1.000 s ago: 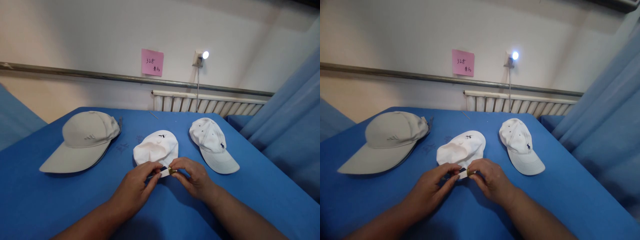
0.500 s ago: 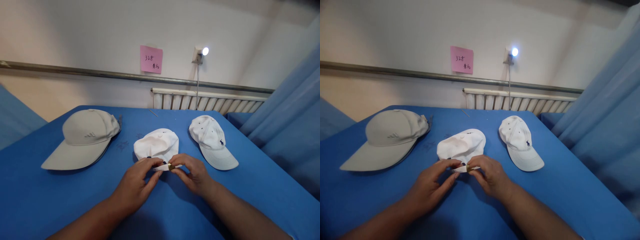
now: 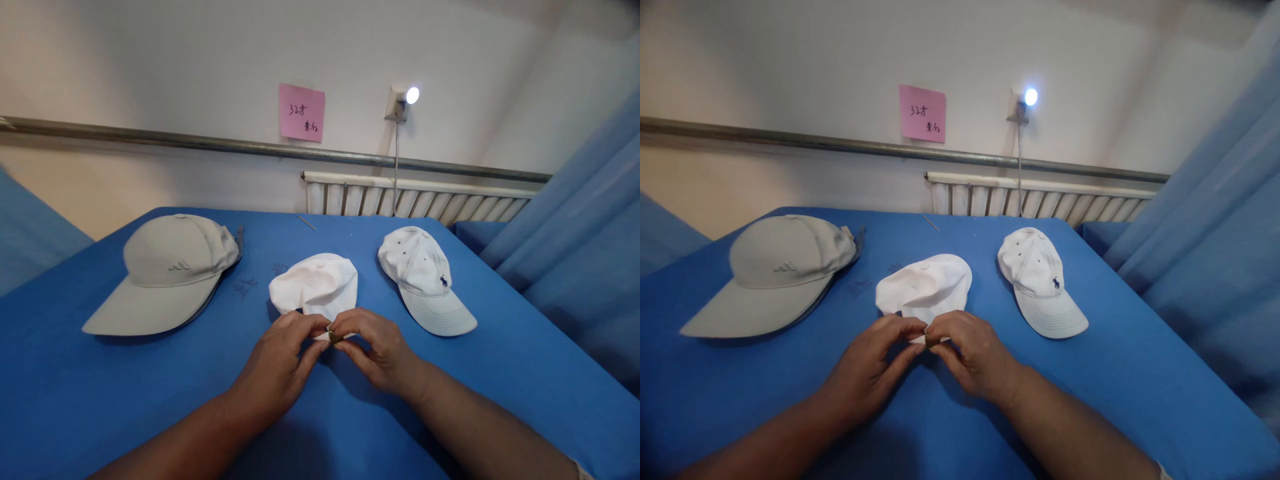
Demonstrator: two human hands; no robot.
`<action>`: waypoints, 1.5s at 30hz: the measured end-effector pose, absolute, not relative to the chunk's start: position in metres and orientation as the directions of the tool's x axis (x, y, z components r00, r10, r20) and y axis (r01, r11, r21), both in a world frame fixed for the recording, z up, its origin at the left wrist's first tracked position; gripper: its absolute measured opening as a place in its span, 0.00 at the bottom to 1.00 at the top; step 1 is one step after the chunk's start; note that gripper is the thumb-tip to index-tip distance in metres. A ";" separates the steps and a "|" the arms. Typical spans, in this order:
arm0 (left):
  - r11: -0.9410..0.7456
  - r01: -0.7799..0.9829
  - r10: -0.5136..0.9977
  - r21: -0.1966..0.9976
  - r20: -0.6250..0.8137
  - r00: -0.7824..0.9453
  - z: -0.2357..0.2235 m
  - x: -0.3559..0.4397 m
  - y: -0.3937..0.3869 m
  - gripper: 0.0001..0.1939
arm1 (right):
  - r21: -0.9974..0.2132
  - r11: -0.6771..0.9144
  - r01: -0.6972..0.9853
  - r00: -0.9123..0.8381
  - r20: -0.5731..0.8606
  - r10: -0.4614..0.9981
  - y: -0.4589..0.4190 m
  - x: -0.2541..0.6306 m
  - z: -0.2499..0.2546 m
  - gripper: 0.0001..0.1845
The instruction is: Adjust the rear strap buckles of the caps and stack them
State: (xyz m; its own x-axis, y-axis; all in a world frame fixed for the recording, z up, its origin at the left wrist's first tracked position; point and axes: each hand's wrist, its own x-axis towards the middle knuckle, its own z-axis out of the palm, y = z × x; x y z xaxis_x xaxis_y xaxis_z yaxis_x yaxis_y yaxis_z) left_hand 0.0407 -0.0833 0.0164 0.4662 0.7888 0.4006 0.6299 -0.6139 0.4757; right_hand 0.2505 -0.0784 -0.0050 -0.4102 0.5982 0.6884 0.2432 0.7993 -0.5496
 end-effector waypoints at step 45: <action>-0.625 0.615 0.779 0.481 0.440 0.447 0.032 0.040 -0.083 0.10 | -0.513 0.810 0.285 -0.349 0.731 0.586 -0.078 0.255 0.003 0.06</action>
State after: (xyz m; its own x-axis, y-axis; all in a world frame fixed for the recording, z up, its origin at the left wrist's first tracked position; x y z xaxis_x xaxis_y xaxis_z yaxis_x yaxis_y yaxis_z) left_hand 0.0404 -0.0825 0.0321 0.4471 0.7786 0.4404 0.6151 -0.6250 0.4806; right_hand 0.2549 -0.0782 0.0032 -0.3485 0.5862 0.7314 0.2853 0.8096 -0.5129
